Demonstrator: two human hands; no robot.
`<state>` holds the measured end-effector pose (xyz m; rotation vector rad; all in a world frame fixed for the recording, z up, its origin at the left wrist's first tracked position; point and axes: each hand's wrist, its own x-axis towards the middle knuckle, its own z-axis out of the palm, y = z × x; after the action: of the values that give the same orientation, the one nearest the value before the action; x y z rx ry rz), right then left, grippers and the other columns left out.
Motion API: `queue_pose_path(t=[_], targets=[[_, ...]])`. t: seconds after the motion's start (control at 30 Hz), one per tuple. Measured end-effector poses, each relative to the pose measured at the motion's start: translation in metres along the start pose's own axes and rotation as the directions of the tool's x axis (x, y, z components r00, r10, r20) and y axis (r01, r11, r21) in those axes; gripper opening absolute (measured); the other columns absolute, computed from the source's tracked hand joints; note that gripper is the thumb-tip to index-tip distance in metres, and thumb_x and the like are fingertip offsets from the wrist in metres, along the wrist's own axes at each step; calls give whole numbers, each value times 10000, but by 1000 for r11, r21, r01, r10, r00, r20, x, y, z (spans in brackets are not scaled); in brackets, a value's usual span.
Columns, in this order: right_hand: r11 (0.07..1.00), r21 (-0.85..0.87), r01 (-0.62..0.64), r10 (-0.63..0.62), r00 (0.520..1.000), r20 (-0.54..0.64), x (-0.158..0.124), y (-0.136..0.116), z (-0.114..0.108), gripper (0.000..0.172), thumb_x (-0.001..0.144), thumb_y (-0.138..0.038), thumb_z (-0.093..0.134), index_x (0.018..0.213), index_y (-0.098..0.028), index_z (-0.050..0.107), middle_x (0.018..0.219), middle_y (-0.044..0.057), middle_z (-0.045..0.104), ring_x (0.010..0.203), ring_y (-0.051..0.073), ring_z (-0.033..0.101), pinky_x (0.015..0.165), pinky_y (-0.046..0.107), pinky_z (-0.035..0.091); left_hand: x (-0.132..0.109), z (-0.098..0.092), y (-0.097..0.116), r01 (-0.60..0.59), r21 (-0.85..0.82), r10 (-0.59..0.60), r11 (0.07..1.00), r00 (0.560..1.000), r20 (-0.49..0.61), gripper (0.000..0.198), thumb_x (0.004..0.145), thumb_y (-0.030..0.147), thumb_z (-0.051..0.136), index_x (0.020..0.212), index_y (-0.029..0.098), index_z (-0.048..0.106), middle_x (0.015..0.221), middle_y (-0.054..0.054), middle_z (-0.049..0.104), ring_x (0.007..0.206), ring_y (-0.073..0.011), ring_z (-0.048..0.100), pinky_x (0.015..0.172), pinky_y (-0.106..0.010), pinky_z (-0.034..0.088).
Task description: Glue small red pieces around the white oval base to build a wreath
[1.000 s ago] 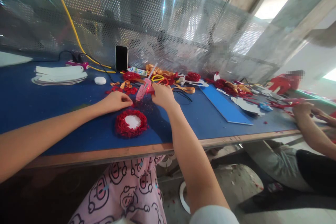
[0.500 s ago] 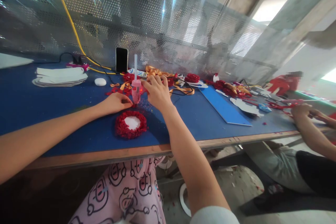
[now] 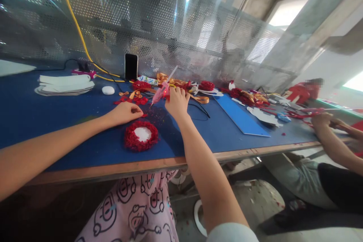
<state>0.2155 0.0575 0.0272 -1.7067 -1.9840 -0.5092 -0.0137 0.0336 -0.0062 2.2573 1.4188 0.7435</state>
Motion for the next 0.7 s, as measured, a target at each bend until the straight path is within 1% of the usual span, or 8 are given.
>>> queue_pose_path(t=[0.13, 0.23, 0.33, 0.4, 0.5, 0.6, 0.67, 0.7], targets=[[994, 14, -112, 110, 991, 80, 2, 3, 4, 415, 881, -294, 507, 1275, -169, 545, 1320, 165, 591, 1211, 360, 513, 1018, 552, 353, -1, 0, 1, -80, -61, 77, 995, 995, -61, 257, 819, 379, 562, 818, 174, 717, 866, -74, 764, 807, -226, 695, 748, -313, 487], [979, 2, -204, 200, 960, 197, 3, 6, 7, 378, 903, -326, 490, 1235, -159, 558, 1300, 179, 612, 1212, 366, 543, 1010, 567, 379, -3, 0, 3, -166, -115, 153, 979, 982, -114, 236, 839, 379, 542, 837, 182, 672, 884, -57, 745, 797, -206, 673, 764, -309, 487], [972, 3, -236, 224, 926, 305, 3, 10, 10, 368, 901, -343, 494, 1212, -166, 579, 1289, 175, 635, 1200, 357, 576, 996, 568, 414, -4, 0, 7, -220, -157, 195, 963, 968, -156, 248, 869, 396, 514, 872, 181, 638, 876, -50, 718, 777, -191, 647, 768, -308, 492], [977, 5, -213, 199, 921, 336, 3, 13, 13, 376, 887, -348, 514, 1207, -170, 601, 1271, 176, 652, 1184, 350, 597, 981, 563, 435, -6, 0, 10, -231, -186, 200, 955, 965, -171, 262, 888, 403, 495, 904, 175, 623, 843, -45, 695, 745, -182, 629, 745, -306, 492], [989, -1, -146, 138, 932, 335, 2, 15, 17, 389, 869, -389, 557, 1186, -184, 649, 1247, 178, 669, 1149, 338, 626, 943, 530, 470, -8, 1, 14, -232, -230, 195, 945, 965, -175, 266, 900, 407, 488, 941, 174, 610, 807, -35, 664, 705, -173, 605, 695, -299, 484], [994, -24, -103, 106, 947, 303, 0, 18, 21, 372, 865, -457, 581, 1093, -193, 713, 1190, 178, 693, 1108, 333, 638, 912, 492, 483, -9, 2, 15, -227, -274, 181, 935, 966, -183, 251, 900, 402, 496, 951, 181, 601, 810, -32, 653, 712, -171, 600, 691, -298, 482], [994, -38, -102, 108, 963, 249, -1, 19, 23, 350, 866, -467, 590, 1001, -185, 747, 1139, 189, 702, 1087, 349, 628, 904, 507, 474, -8, 3, 15, -222, -311, 169, 924, 967, -188, 241, 902, 395, 499, 957, 181, 593, 828, -35, 653, 726, -170, 601, 704, -302, 486], [994, -31, -101, 105, 974, 202, 0, 19, 24, 335, 863, -455, 599, 975, -181, 756, 1126, 194, 700, 1081, 355, 619, 904, 519, 466, -7, 3, 14, -221, -330, 165, 918, 968, -191, 237, 904, 391, 497, 960, 179, 588, 837, -38, 652, 733, -171, 601, 710, -304, 487]])
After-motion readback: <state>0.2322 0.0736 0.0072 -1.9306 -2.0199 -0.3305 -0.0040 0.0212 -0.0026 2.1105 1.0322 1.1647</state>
